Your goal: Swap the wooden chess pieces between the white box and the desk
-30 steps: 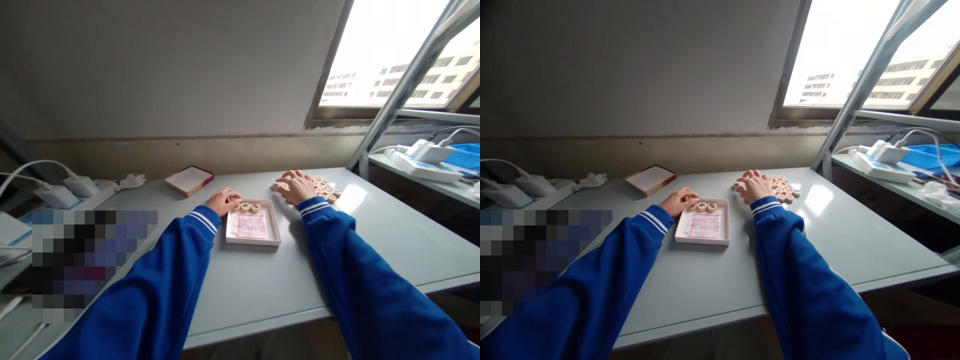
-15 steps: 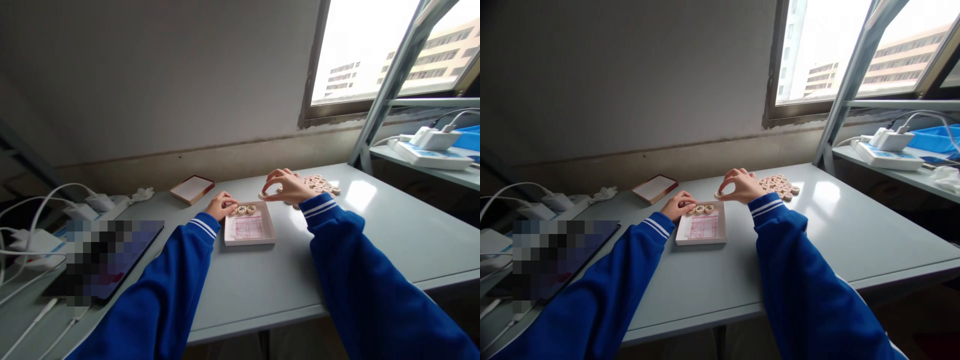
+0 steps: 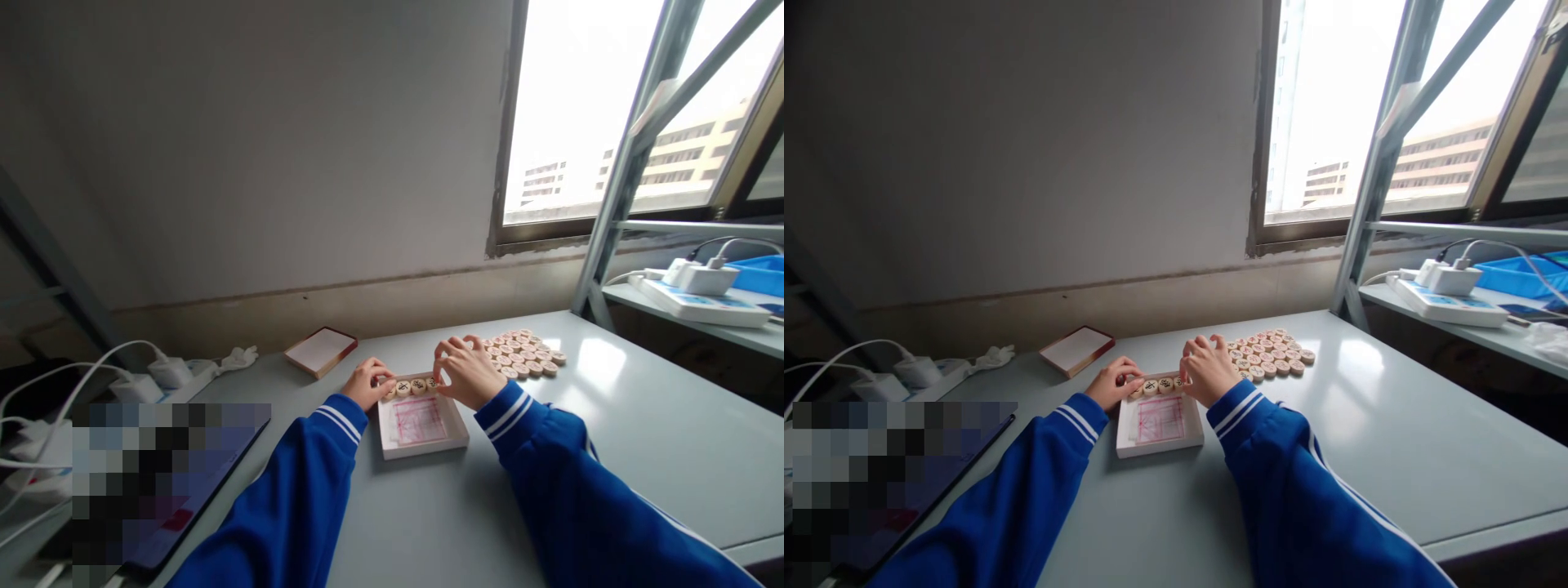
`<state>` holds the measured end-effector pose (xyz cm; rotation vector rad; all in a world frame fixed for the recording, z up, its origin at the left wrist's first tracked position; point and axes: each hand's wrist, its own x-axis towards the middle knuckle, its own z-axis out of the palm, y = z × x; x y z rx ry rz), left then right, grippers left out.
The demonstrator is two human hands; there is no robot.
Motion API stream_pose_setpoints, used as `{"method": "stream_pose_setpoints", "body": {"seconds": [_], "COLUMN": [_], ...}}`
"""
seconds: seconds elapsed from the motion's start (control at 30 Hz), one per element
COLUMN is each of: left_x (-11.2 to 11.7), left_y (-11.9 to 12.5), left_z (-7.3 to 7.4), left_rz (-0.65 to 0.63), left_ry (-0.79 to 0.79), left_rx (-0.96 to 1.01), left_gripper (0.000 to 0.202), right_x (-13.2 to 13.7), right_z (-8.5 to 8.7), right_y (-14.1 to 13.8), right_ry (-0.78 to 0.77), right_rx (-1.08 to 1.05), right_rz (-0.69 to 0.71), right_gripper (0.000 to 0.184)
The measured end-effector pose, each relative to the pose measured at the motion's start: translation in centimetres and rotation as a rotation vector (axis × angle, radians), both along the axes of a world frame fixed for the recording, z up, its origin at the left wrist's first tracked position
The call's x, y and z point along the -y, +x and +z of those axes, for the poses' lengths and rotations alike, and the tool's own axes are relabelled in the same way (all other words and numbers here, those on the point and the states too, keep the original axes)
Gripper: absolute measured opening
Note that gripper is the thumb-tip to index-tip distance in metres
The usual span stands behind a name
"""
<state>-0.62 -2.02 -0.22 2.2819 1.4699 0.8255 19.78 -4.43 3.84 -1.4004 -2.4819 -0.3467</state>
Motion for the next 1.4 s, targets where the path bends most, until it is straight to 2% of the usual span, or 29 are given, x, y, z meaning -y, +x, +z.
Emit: {"method": "stream_pose_setpoints", "body": {"seconds": [0.17,0.27,0.33,0.43,0.57,0.67,0.77,0.9,1.0,1.1,1.17,1.27,1.33,1.4], "left_x": [0.2,0.3,0.3,0.5,0.9,1.2,1.2,1.2,1.2,1.4,1.5,1.5,1.6,1.6], "left_y": [-0.7,-1.1,-1.2,-1.1,-0.6,-0.3,-0.3,-0.4,-0.4,-0.5,-0.6,-0.6,-0.6,-0.6], "left_z": [0.2,0.6,0.8,0.9,1.1,1.2,1.3,1.2,1.2,1.4,1.5,1.4,1.3,1.2], "left_rz": [0.08,0.177,0.23,0.243,0.223,0.24,0.242,0.215,0.245,0.218,0.17,0.142,0.149,0.155], "left_ry": [0.064,0.065,0.016,-0.035,-0.021,-0.013,-0.022,-0.019,-0.021,-0.047,-0.044,-0.009,0.006,0.009], "left_rx": [-0.043,-0.101,-0.151,-0.252,-0.341,-0.396,-0.415,-0.432,-0.408,-0.298,-0.262,-0.322,-0.365,-0.372], "left_gripper": [0.026,0.026,0.025,0.03,0.036,0.035,0.038,0.042,0.039,0.044,0.047,0.047,0.045,0.043], "right_x": [-0.2,-0.7,-1.2,-1.7,-1.7,-1.6,-1.6,-1.5,-0.7,0.2,0.8,1.6,2.0,2.2], "right_z": [1.2,1.9,1.8,1.4,1.4,1.5,1.3,1.7,2.8,3.2,2.5,0.7,-0.4,-0.9], "right_y": [1.0,3.3,4.9,6.3,6.2,5.6,5.4,5.4,4.5,1.9,-0.5,-3.5,-4.7,-5.1], "right_ry": [0.011,0.027,-0.059,-0.212,-0.294,-0.244,-0.231,-0.322,-0.458,-0.527,-0.476,-0.24,-0.096,-0.057], "right_rx": [-0.055,-0.037,0.031,0.067,0.012,0.009,0.037,-0.033,-0.219,-0.393,-0.419,-0.337,-0.273,-0.232], "right_rz": [-0.055,-0.25,-0.386,-0.487,-0.49,-0.487,-0.529,-0.476,-0.255,-0.005,0.054,0.049,0.052,0.078], "right_gripper": [0.011,0.011,0.009,0.02,0.028,0.031,0.026,0.022,0.03,0.037,0.035,0.025,0.02,0.017]}}
